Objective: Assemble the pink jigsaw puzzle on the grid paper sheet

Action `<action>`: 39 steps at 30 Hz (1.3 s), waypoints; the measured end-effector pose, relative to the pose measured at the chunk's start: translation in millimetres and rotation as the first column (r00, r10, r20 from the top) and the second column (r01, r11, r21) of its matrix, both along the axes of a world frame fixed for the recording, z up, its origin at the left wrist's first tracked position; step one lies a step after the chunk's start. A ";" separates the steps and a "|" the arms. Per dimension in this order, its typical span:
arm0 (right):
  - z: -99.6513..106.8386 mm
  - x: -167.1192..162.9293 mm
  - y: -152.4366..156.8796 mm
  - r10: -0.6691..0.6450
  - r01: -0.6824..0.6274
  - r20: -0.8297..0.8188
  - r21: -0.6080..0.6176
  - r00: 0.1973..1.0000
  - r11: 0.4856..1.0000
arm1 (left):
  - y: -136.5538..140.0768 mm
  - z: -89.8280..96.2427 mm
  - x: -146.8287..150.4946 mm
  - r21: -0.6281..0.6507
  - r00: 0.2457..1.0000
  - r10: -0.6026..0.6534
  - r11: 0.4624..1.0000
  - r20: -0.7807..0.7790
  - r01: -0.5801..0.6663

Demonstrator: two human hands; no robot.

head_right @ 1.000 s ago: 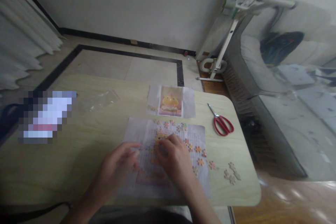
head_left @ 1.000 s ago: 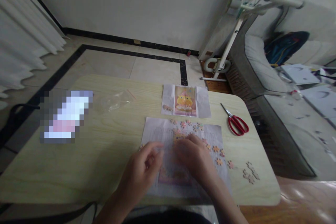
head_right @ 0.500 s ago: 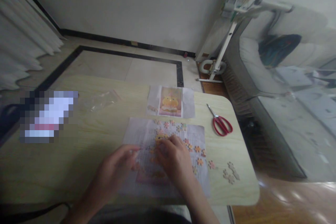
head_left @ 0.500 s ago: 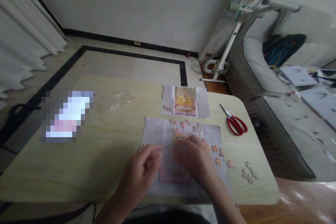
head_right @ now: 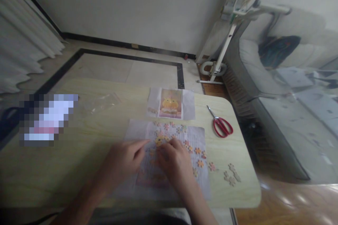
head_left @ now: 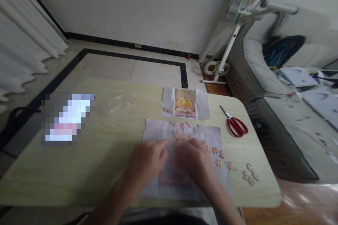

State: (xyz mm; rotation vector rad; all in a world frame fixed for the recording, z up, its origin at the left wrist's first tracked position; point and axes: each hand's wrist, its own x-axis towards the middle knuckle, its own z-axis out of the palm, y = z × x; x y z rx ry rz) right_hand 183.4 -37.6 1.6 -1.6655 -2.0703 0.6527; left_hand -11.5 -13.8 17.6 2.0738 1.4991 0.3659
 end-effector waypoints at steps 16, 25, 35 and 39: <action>-5.6 -4.1 5.3 -0.009 0.009 0.002 0.052 1.000 0.999 | 9.1 -2.7 14.2 -0.118 0.987 -0.113 0.988 -0.111 0.100; -3.6 0.9 2.5 -0.026 0.026 -0.001 0.036 1.000 0.999 | 11.7 0.8 10.7 -0.110 0.982 -0.121 0.988 -0.145 0.106; -1.1 -1.6 2.8 0.012 -0.010 -0.034 0.050 0.999 0.999 | 25.6 0.7 14.4 -0.076 0.954 -0.241 0.970 -0.175 0.231; -3.4 -0.9 3.2 0.015 -0.013 -0.044 0.047 0.999 0.999 | 23.9 -2.1 13.5 -0.074 0.954 -0.247 0.968 -0.168 0.238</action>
